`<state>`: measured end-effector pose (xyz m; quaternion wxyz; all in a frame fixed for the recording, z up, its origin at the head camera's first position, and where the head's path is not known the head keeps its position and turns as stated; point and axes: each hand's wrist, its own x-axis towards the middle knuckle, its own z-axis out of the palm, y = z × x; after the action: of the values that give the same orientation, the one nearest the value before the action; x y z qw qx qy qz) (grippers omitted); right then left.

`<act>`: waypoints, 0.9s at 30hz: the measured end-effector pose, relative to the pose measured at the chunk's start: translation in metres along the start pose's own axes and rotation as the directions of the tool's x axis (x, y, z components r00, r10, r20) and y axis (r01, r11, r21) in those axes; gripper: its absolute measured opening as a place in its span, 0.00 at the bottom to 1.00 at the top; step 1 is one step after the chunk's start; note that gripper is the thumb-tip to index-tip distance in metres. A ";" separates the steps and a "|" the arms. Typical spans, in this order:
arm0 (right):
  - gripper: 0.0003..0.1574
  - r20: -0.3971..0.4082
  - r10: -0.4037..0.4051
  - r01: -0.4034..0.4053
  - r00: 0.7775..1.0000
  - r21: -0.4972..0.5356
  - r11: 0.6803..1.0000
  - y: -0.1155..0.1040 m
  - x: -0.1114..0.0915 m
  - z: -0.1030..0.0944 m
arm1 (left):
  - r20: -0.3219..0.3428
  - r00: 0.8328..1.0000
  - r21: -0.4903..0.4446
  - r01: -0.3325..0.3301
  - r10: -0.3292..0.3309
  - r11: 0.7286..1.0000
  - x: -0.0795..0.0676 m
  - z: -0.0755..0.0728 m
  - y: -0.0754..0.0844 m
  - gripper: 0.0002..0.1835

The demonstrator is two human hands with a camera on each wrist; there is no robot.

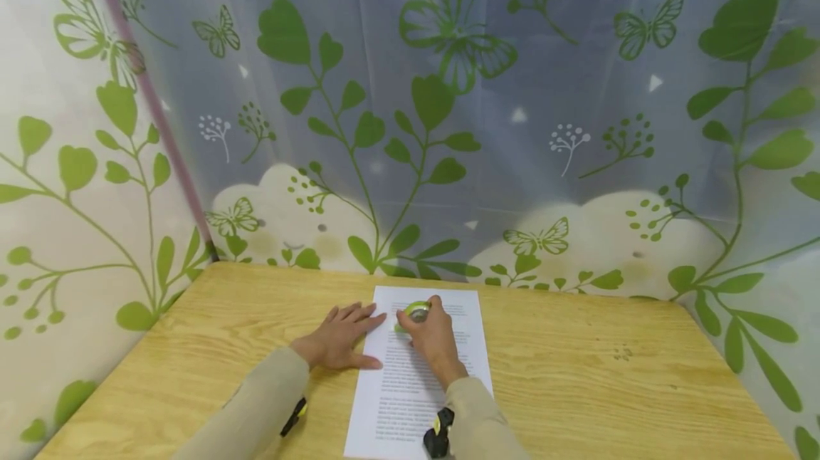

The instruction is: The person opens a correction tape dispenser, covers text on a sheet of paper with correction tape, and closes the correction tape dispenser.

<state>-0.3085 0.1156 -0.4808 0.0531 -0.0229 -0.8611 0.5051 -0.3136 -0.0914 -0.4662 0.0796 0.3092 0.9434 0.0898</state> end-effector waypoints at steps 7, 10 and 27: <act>0.31 0.001 0.000 0.000 1.000 -0.004 1.000 0.000 -0.001 -0.005 | -0.005 1.000 -0.008 -0.014 0.014 1.000 0.000 -0.001 0.000 0.47; 0.30 0.005 -0.003 0.003 1.000 0.003 1.000 0.000 -0.002 -0.009 | -0.008 1.000 -0.004 -0.017 0.017 1.000 0.000 -0.001 0.000 0.47; 0.30 0.005 -0.001 0.001 1.000 -0.019 1.000 0.010 -0.001 -0.022 | -0.009 1.000 -0.023 -0.015 0.015 1.000 0.000 0.000 0.000 0.47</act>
<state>-0.3052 0.1391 -0.4786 0.0509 -0.0218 -0.8659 0.4971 -0.3135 -0.0915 -0.4667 0.0784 0.3151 0.9402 0.1024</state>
